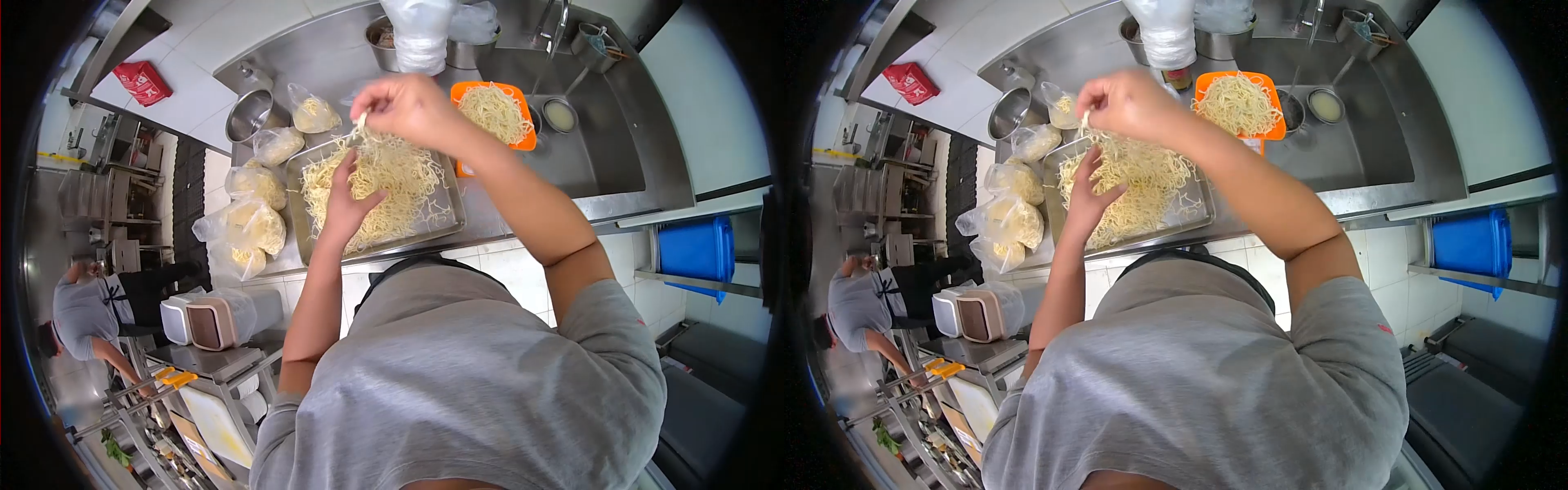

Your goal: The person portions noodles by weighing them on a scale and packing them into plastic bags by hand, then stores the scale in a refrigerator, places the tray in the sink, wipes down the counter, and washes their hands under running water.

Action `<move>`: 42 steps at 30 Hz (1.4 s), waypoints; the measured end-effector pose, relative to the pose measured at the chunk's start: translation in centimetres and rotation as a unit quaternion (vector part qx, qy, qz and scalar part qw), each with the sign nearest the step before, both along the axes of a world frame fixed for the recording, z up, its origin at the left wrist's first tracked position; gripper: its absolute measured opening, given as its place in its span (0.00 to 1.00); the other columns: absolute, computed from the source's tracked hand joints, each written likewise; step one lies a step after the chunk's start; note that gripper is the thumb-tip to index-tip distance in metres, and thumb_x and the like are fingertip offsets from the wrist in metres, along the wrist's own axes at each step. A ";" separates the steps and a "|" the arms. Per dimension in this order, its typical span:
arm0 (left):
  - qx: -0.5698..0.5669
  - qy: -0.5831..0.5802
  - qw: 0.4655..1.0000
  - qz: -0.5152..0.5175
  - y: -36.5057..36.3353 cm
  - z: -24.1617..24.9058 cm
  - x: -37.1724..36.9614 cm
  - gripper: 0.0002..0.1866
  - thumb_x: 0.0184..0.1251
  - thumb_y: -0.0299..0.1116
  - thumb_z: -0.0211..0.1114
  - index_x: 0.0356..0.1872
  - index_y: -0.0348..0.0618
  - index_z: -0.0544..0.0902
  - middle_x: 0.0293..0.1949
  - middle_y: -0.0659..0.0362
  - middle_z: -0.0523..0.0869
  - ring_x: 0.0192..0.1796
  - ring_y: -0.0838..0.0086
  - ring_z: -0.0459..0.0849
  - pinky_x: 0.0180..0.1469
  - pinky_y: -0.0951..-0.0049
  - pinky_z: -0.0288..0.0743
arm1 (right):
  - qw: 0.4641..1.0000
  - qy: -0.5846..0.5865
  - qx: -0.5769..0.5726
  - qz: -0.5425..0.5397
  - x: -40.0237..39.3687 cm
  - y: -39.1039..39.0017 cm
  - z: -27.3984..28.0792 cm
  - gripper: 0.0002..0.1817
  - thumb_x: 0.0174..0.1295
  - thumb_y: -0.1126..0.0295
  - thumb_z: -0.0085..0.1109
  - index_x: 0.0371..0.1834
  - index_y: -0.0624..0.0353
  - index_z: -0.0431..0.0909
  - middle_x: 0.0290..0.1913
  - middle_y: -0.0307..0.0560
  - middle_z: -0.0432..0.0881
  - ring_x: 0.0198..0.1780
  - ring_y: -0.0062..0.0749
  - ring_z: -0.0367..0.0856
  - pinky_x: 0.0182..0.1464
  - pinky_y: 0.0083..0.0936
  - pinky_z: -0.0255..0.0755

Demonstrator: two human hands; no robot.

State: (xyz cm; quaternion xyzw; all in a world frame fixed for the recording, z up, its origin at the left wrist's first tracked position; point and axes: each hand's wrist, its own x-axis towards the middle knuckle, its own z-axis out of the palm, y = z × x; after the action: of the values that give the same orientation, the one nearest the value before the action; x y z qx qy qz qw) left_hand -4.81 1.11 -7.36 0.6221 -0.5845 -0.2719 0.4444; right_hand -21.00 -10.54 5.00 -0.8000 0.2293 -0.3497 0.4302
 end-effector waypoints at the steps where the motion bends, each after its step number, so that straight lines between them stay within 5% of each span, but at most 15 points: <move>1: -0.021 -0.013 0.999 -0.032 -1.1 0.2 -0.4 0.35 0.51 0.35 0.73 0.61 0.39 0.69 0.57 0.50 0.75 0.59 0.65 0.74 0.61 0.67 0.67 | 1.000 -0.022 0.003 -0.004 -0.1 -0.6 1.1 0.10 0.51 0.77 0.60 0.38 0.58 0.82 0.32 0.36 0.83 0.32 0.17 0.79 0.36 0.17 0.73; 4: 0.033 -0.033 0.998 -0.051 -3.2 0.0 -1.6 0.34 0.51 0.35 0.73 0.61 0.38 0.69 0.57 0.50 0.76 0.59 0.63 0.74 0.62 0.68 0.65 | 0.996 -0.081 0.012 -0.023 -1.0 -1.9 5.2 0.10 0.51 0.79 0.59 0.38 0.60 0.82 0.33 0.36 0.83 0.33 0.17 0.79 0.38 0.18 0.73; 6: 0.038 -0.002 0.998 -0.043 -4.1 -0.9 -2.3 0.24 0.55 0.38 0.70 0.51 0.37 0.77 0.51 0.50 0.80 0.53 0.64 0.78 0.56 0.69 0.69 | 0.993 -0.111 0.020 -0.046 -2.5 -2.1 9.3 0.10 0.51 0.80 0.58 0.37 0.62 0.81 0.34 0.38 0.83 0.33 0.17 0.79 0.39 0.18 0.74; 8: 0.084 0.049 0.994 -0.052 -4.7 -1.2 -2.7 0.18 0.57 0.39 0.69 0.44 0.37 0.81 0.45 0.50 0.83 0.48 0.65 0.81 0.52 0.69 0.72 | 0.988 -0.127 0.009 -0.083 -3.7 -1.0 13.3 0.08 0.50 0.84 0.54 0.33 0.63 0.76 0.30 0.47 0.80 0.33 0.29 0.81 0.36 0.23 0.77; 11: 0.084 0.005 0.995 -0.062 -4.8 -2.6 -2.9 0.14 0.58 0.40 0.66 0.35 0.38 0.83 0.38 0.51 0.85 0.41 0.64 0.83 0.44 0.69 0.73 | 0.980 -0.120 0.025 -0.158 -5.7 -0.3 16.5 0.08 0.53 0.83 0.57 0.36 0.65 0.79 0.31 0.44 0.82 0.32 0.23 0.80 0.34 0.18 0.75; 16: 0.198 -0.102 0.972 -0.075 -3.8 -4.5 -1.4 0.15 0.56 0.40 0.67 0.38 0.39 0.83 0.39 0.50 0.85 0.40 0.61 0.83 0.44 0.67 0.75 | 0.966 -0.192 -0.020 -0.170 -9.3 -4.1 14.9 0.09 0.50 0.83 0.57 0.36 0.67 0.78 0.31 0.44 0.82 0.31 0.23 0.80 0.35 0.17 0.74; 22: 0.170 -0.113 0.977 -0.059 -2.8 -5.2 0.8 0.19 0.55 0.38 0.67 0.47 0.41 0.81 0.43 0.50 0.84 0.43 0.62 0.83 0.46 0.67 0.76 | 0.985 0.002 0.004 -0.174 -14.1 -7.9 1.1 0.09 0.52 0.80 0.56 0.36 0.61 0.82 0.33 0.39 0.83 0.34 0.20 0.80 0.40 0.20 0.74; 24: 0.172 -0.107 0.977 -0.065 -2.9 -4.6 1.3 0.19 0.56 0.36 0.67 0.48 0.40 0.80 0.44 0.52 0.84 0.43 0.65 0.83 0.46 0.69 0.75 | 0.959 0.197 0.027 -0.203 -14.8 -7.6 -2.5 0.11 0.50 0.79 0.56 0.37 0.58 0.83 0.33 0.45 0.83 0.33 0.24 0.80 0.40 0.20 0.74; 27: 0.157 -0.091 0.981 -0.067 -3.2 -4.2 1.8 0.18 0.56 0.36 0.67 0.47 0.40 0.81 0.44 0.52 0.84 0.43 0.65 0.83 0.47 0.68 0.76 | 0.927 0.169 -0.257 -0.215 -16.0 -6.0 -4.6 0.14 0.51 0.81 0.53 0.39 0.58 0.83 0.38 0.46 0.84 0.37 0.29 0.81 0.43 0.23 0.75; 30: 0.138 -0.082 0.985 -0.058 -3.3 -4.4 1.5 0.18 0.56 0.36 0.67 0.46 0.40 0.81 0.43 0.52 0.84 0.42 0.64 0.83 0.45 0.67 0.76 | 0.905 0.095 -0.252 -0.329 -16.5 -3.4 -1.9 0.17 0.52 0.82 0.53 0.45 0.55 0.82 0.43 0.49 0.83 0.45 0.29 0.80 0.47 0.18 0.73; 34: 0.180 -0.084 0.979 -0.052 -2.7 -4.1 0.2 0.18 0.54 0.34 0.68 0.46 0.41 0.81 0.44 0.51 0.83 0.45 0.62 0.81 0.48 0.65 0.74 | 0.935 -0.084 0.014 -0.345 -16.1 0.5 -2.5 0.11 0.55 0.79 0.55 0.40 0.58 0.83 0.39 0.45 0.85 0.35 0.24 0.80 0.41 0.20 0.74; 37: 0.076 -0.217 0.973 0.016 -0.7 -5.2 1.3 0.20 0.52 0.31 0.68 0.48 0.41 0.79 0.46 0.51 0.80 0.49 0.58 0.77 0.54 0.62 0.70 | 0.958 0.040 0.032 -0.281 -15.8 2.8 -7.8 0.08 0.57 0.73 0.58 0.39 0.59 0.82 0.33 0.44 0.84 0.33 0.21 0.79 0.39 0.21 0.73; 39: 0.023 -0.308 0.942 0.131 1.4 -6.3 4.0 0.22 0.50 0.28 0.67 0.50 0.40 0.77 0.48 0.49 0.78 0.53 0.54 0.74 0.57 0.60 0.67 | 0.933 0.252 0.197 -0.163 -15.5 4.9 -9.6 0.09 0.54 0.71 0.60 0.38 0.59 0.82 0.33 0.46 0.84 0.35 0.27 0.81 0.42 0.24 0.74; 41: 0.021 -0.404 0.873 0.272 4.0 -8.5 7.4 0.21 0.52 0.27 0.64 0.50 0.40 0.75 0.50 0.49 0.77 0.55 0.54 0.73 0.57 0.58 0.67 | 0.944 0.310 0.095 -0.068 -16.1 6.0 -17.7 0.14 0.51 0.68 0.62 0.40 0.63 0.80 0.32 0.45 0.83 0.34 0.27 0.79 0.42 0.24 0.73; 42: 0.046 -0.430 0.845 0.315 5.1 -8.7 8.2 0.18 0.55 0.30 0.61 0.49 0.39 0.75 0.47 0.47 0.79 0.53 0.52 0.75 0.54 0.56 0.68 | 0.950 0.267 0.122 -0.102 -15.9 6.7 -20.3 0.15 0.51 0.67 0.62 0.41 0.63 0.80 0.33 0.46 0.83 0.35 0.28 0.80 0.42 0.24 0.73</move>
State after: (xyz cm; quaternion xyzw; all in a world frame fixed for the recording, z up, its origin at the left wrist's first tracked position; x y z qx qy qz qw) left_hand 3.44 6.26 -16.11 0.8470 -0.4767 0.1505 0.1810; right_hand -36.89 -3.85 -15.33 -0.7780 0.4574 -0.1344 0.4092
